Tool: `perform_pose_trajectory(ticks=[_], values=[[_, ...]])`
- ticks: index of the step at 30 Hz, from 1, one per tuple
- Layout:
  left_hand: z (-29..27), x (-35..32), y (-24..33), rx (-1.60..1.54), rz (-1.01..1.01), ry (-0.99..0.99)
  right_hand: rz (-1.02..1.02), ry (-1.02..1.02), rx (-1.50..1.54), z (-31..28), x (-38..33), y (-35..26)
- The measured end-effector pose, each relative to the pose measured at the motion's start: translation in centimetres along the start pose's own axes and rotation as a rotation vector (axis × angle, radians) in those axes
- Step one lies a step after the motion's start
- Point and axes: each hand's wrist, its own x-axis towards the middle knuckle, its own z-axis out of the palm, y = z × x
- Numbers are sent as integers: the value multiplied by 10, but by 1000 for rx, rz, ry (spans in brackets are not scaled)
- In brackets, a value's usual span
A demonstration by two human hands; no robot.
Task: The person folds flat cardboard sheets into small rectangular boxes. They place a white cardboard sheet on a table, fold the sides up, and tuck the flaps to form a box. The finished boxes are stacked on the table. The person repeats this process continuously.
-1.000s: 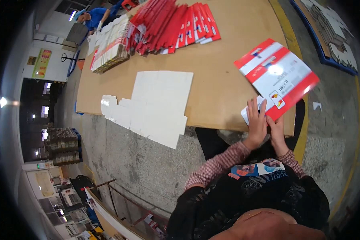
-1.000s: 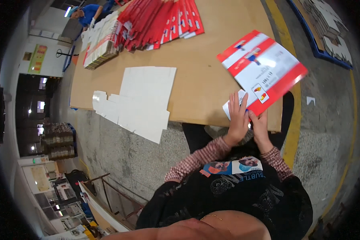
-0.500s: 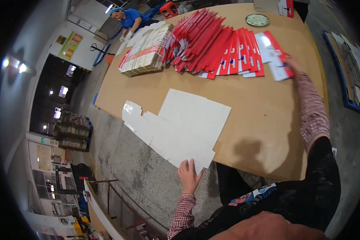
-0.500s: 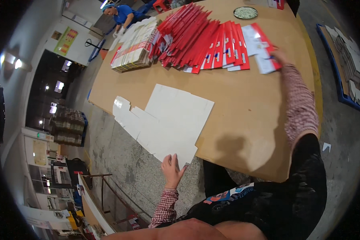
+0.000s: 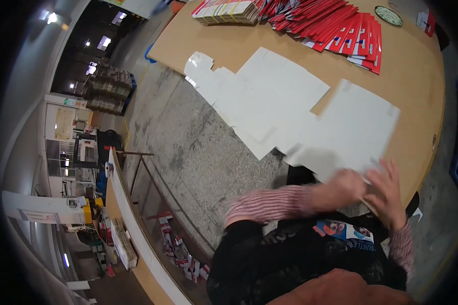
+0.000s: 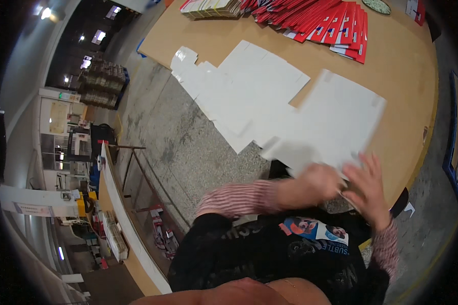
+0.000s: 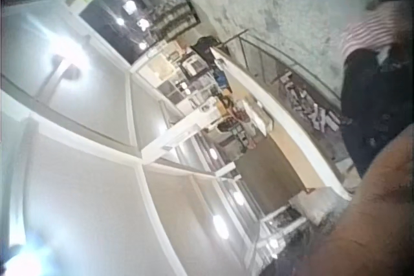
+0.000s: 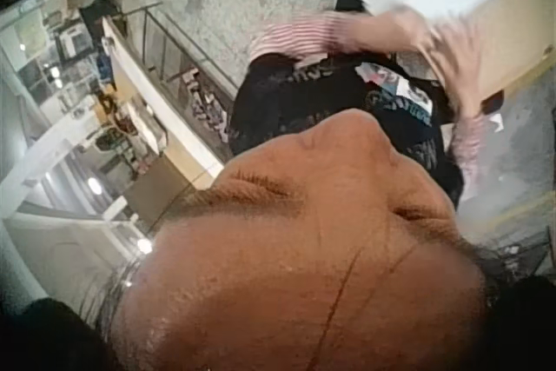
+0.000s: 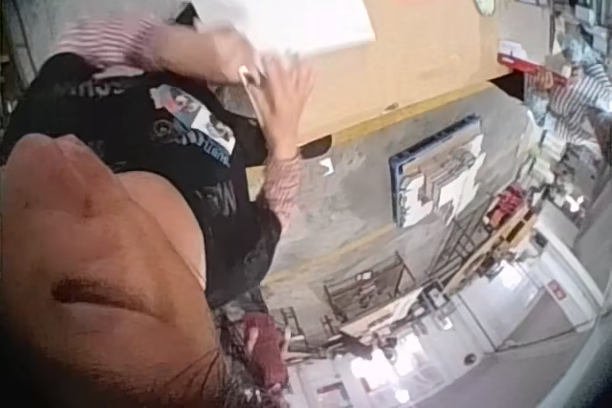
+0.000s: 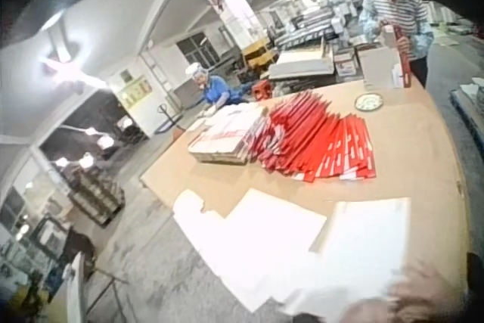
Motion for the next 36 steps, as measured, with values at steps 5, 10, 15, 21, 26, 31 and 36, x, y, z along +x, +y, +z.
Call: perform_pose_trajectory(ticks=[5,10,15,21,26,31,36], values=[[63,21,66,-714,225,-162,344,338,-192,25,-190,62],[127,9,51,-534,208,-244,487,298,-369,8,-242,51],[147,52,53,-982,-304,-420,1101,561,195,20,-249,120],[127,40,95,-401,138,-180,482,564,-278,37,-163,84],[116,-4,61,-429,273,-262,341,216,78,50,-173,84],[135,13,37,-756,-342,-166,308,166,-48,49,-174,83],[137,3,104,-429,247,-91,350,252,-294,41,-178,61]])
